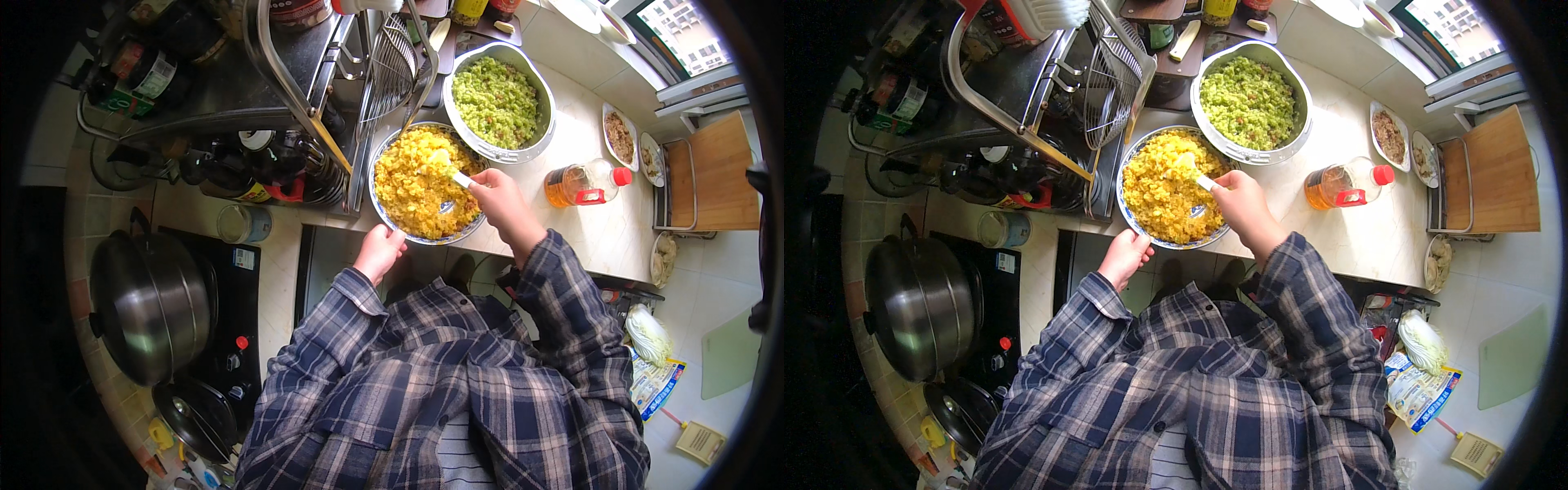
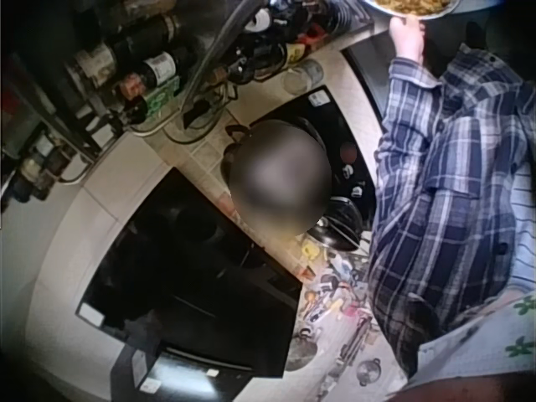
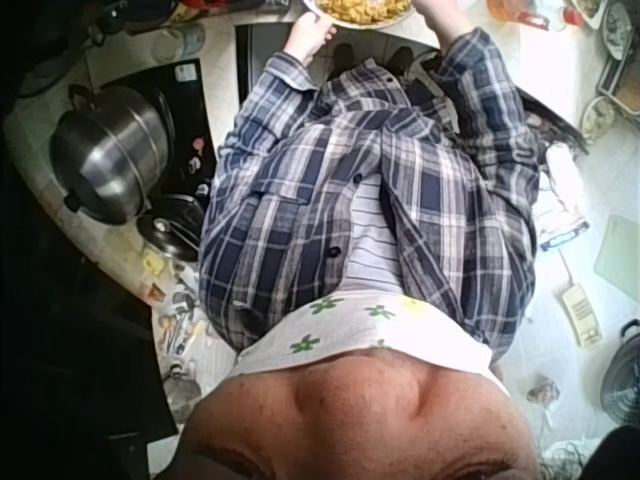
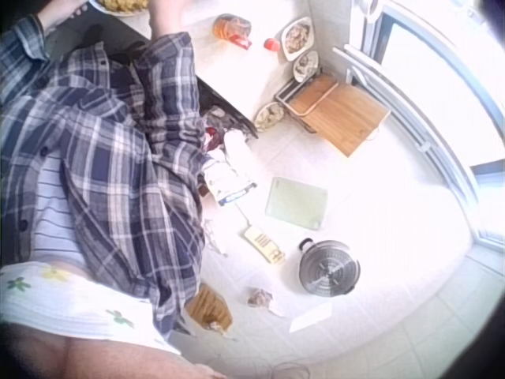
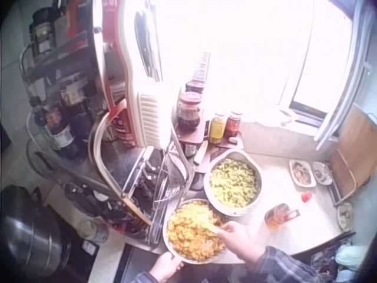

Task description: The person mixes yellow rice in a metal bowl using a white plastic spoon. They add liquid seasonings from two bottles and continue stirring to combine the ingredients.

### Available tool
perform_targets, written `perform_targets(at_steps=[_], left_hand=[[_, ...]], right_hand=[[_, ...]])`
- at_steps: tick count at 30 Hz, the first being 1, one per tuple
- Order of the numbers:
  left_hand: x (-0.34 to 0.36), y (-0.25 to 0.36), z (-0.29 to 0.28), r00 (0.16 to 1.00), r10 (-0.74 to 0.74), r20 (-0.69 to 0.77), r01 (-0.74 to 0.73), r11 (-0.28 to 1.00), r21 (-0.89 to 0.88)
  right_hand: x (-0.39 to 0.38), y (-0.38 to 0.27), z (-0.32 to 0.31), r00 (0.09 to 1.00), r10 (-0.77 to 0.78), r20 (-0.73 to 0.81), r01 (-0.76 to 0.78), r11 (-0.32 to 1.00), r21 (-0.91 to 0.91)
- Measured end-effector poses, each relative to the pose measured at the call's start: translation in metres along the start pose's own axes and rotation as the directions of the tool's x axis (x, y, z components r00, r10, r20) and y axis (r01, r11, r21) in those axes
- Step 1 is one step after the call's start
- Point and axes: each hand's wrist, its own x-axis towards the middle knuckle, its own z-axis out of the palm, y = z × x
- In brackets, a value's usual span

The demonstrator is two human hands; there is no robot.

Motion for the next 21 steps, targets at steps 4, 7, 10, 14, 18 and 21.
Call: perform_targets(at_steps=[4,7,10,14,18,21], left_hand=[[0.001,-0.001,0.0,1.0,0.008,0.004,-0.008,1.0,0.012],[0.003,-0.004,-0.001,1.0,0.023,-0.003,-0.023,1.0,-0.006],[0.003,-0.007,-0.001,0.999,0.036,-0.014,-0.037,0.998,-0.041],[0.004,-0.006,-0.001,0.999,0.037,-0.008,-0.038,0.998,-0.041],[0.003,-0.005,-0.001,1.0,0.024,-0.012,-0.024,0.999,-0.039],[0.004,-0.005,-0.001,1.0,0.029,-0.012,-0.03,0.998,-0.052]], right_hand=[[0.003,0.017,0.004,0.995,-0.097,-0.008,0.093,0.972,-0.218],[-0.007,0.024,-0.018,0.995,-0.099,0.001,0.096,0.969,-0.228],[-0.023,0.019,-0.04,0.995,-0.101,0.023,0.104,0.977,-0.186],[-0.05,0.009,-0.046,0.98,-0.187,0.074,0.198,0.958,-0.208],[-0.057,0.008,-0.018,0.941,-0.296,0.166,0.334,0.893,-0.301],[-0.053,0.012,-0.012,0.918,-0.374,0.135,0.392,0.796,-0.461]])
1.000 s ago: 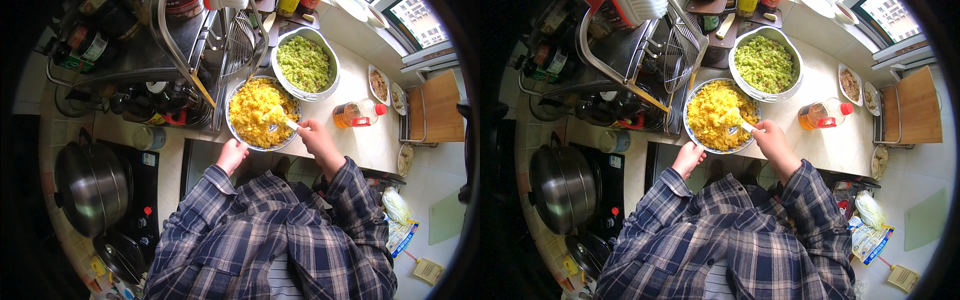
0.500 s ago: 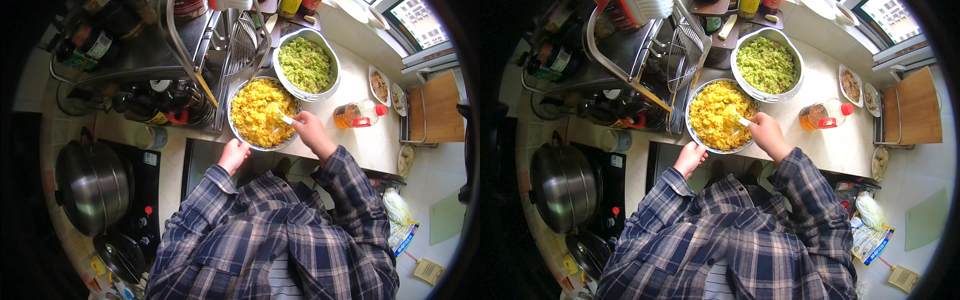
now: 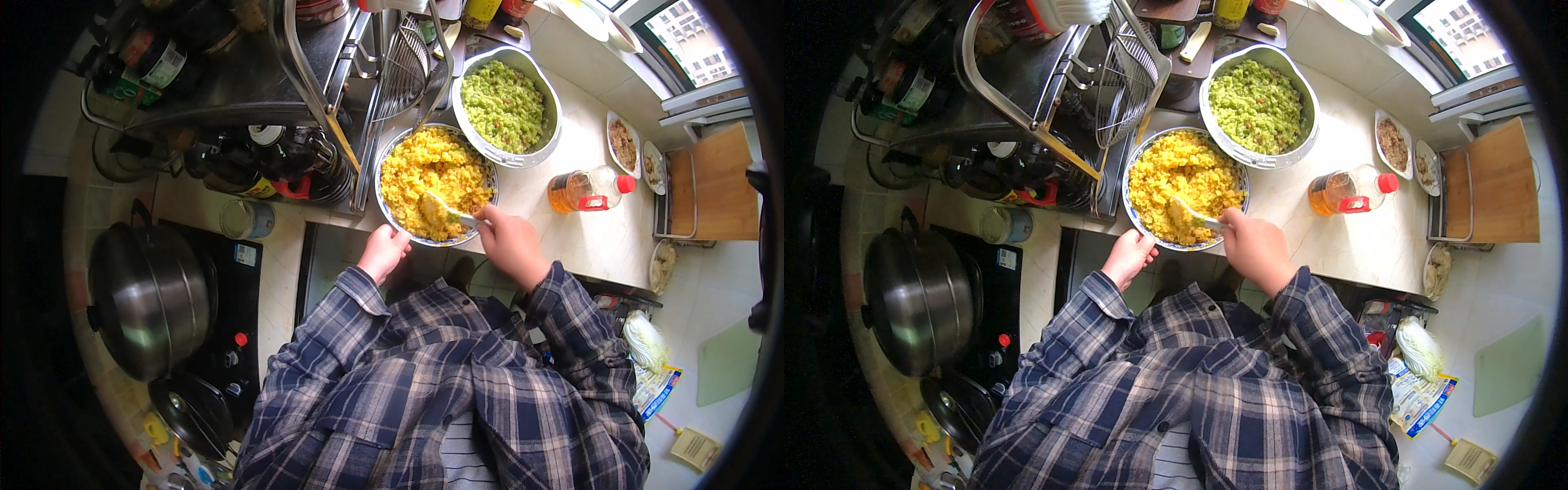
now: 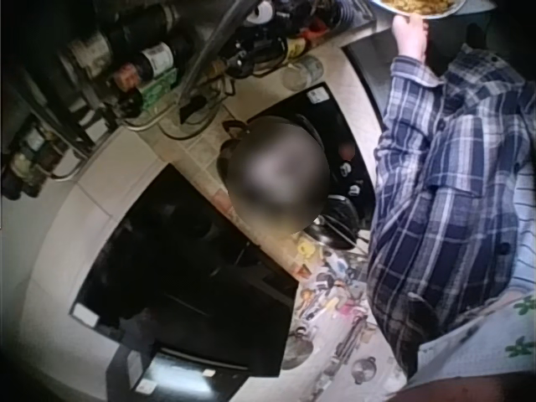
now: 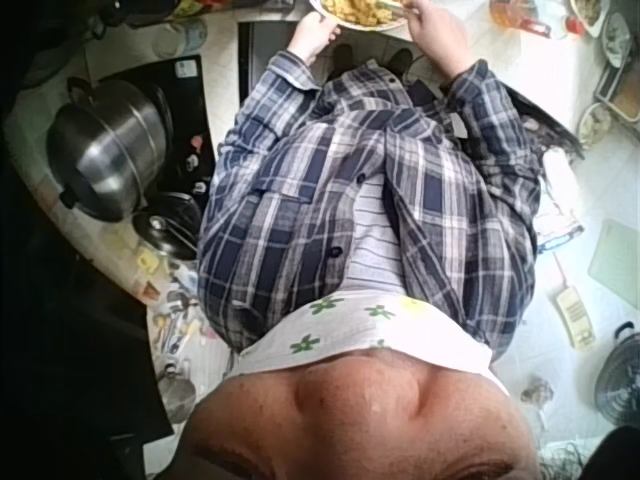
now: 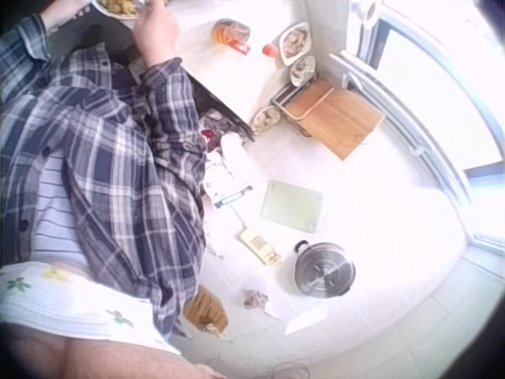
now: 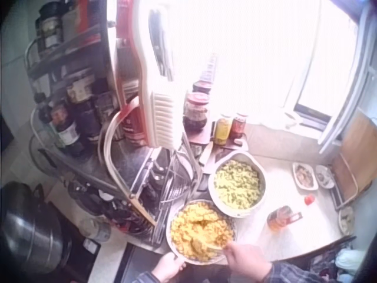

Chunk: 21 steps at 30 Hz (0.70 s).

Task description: The person mixes yellow rice in a metal bowl using a white plastic spoon. They add liquid seasonings from two bottles and continue stirring to combine the ingredients.

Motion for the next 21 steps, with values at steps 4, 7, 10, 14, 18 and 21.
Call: perform_targets(at_steps=[4,7,10,14,18,21], left_hand=[[0.002,-0.003,-0.001,1.0,0.004,0.0,-0.004,1.0,0.008],[0.002,-0.003,-0.001,1.0,0.008,0.004,-0.008,1.0,0.015],[0.001,-0.001,-0.001,1.0,-0.001,0.006,0.001,1.0,0.014],[0.0,0.0,-0.001,1.0,0.002,0.008,-0.002,1.0,0.014],[0.001,-0.001,-0.001,1.0,-0.002,0.009,0.002,1.0,0.009],[0.001,-0.001,-0.001,1.0,0.008,0.014,-0.009,1.0,0.014]], right_hand=[[0.001,0.01,-0.017,0.996,-0.003,-0.09,0.003,1.0,0.0],[-0.002,0.015,-0.039,0.991,0.069,-0.115,-0.059,0.994,0.093],[-0.007,0.016,-0.055,0.987,0.136,-0.083,-0.121,0.978,0.168],[-0.019,0.016,-0.06,0.969,0.238,0.067,-0.246,0.951,0.185],[-0.025,0.018,-0.046,0.959,0.236,0.157,-0.267,0.937,0.224],[-0.025,0.019,-0.027,0.954,0.244,0.175,-0.279,0.935,0.219]])
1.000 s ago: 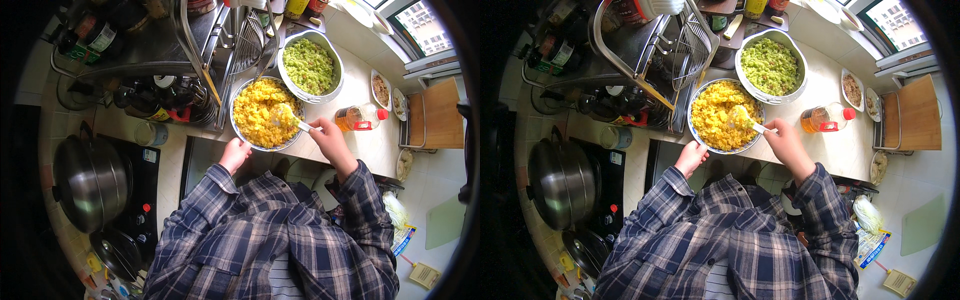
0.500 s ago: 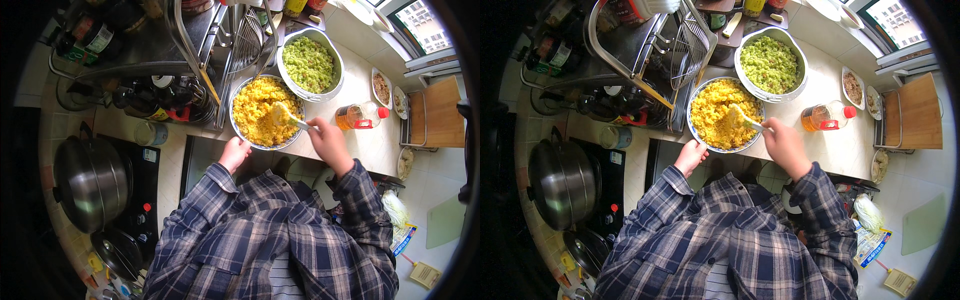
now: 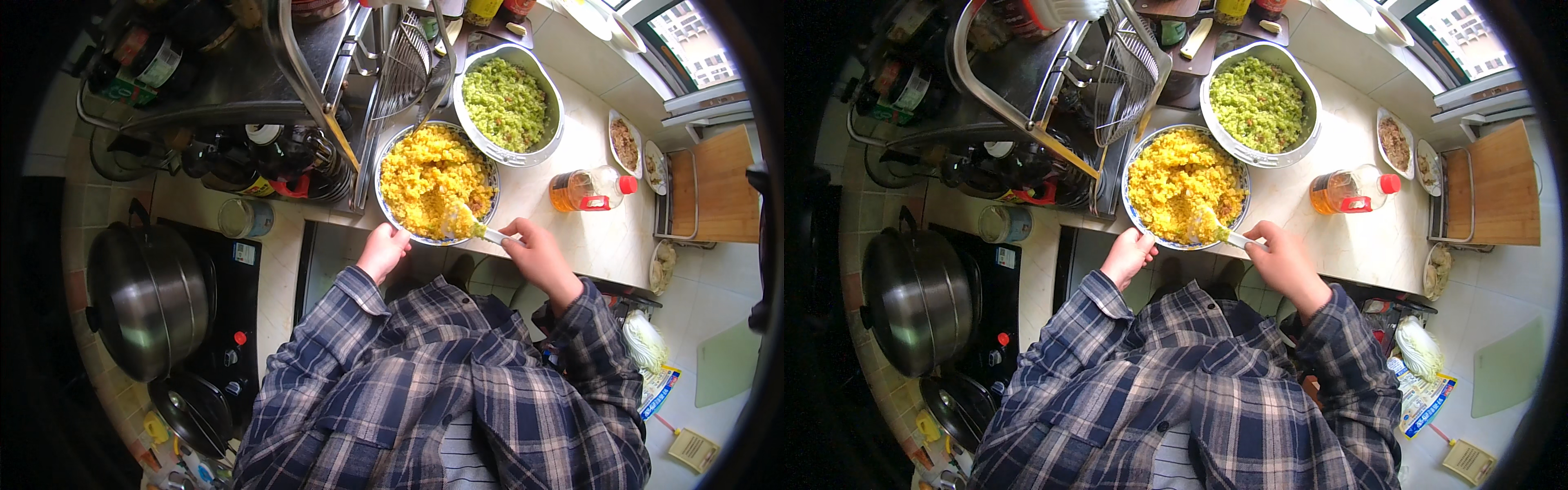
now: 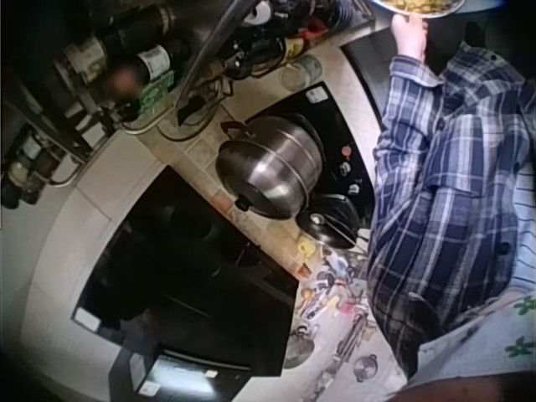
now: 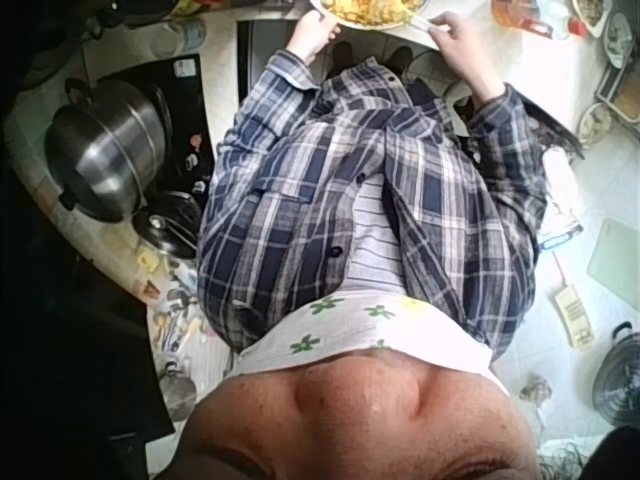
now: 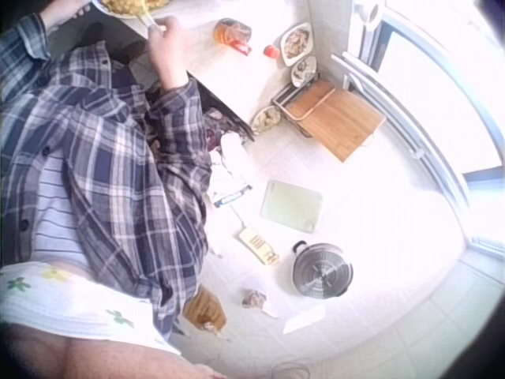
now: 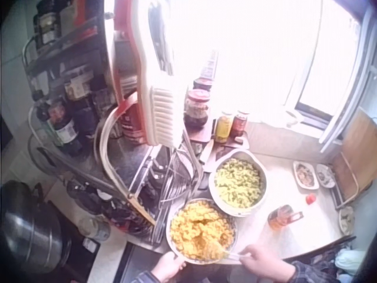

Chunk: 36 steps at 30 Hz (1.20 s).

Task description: The person mixes yellow rice in a metal bowl using a white plastic spoon. They add liquid seasonings from two bottles and continue stirring to combine the ingredients.

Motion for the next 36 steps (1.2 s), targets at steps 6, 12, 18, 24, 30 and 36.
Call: perform_targets(at_steps=[6,12,18,24,30,36], left_hand=[[-0.003,0.003,0.0,1.0,-0.003,0.005,0.003,1.0,-0.01],[-0.003,0.003,0.001,1.0,-0.023,0.014,0.023,0.999,0.024],[-0.004,0.004,0.0,1.0,-0.013,0.023,0.012,1.0,0.027],[-0.003,0.002,0.001,1.0,-0.018,0.019,0.018,0.999,0.027],[0.001,-0.002,0.001,1.0,-0.01,-0.011,0.01,1.0,-0.001],[0.0,0.0,0.001,1.0,-0.022,0.015,0.021,0.999,0.033]], right_hand=[[0.015,-0.002,0.0,0.942,-0.241,-0.232,0.189,0.955,-0.227],[0.009,-0.009,-0.033,0.948,-0.161,-0.276,0.103,0.971,-0.214],[-0.001,-0.006,-0.018,0.974,-0.029,-0.227,-0.056,0.932,-0.357],[0.013,0.013,0.007,0.989,0.051,-0.137,-0.078,0.978,-0.196],[0.026,0.015,0.036,0.976,0.215,-0.016,-0.197,0.918,0.346],[0.033,-0.01,0.023,0.984,0.176,-0.007,-0.15,0.854,0.498]])
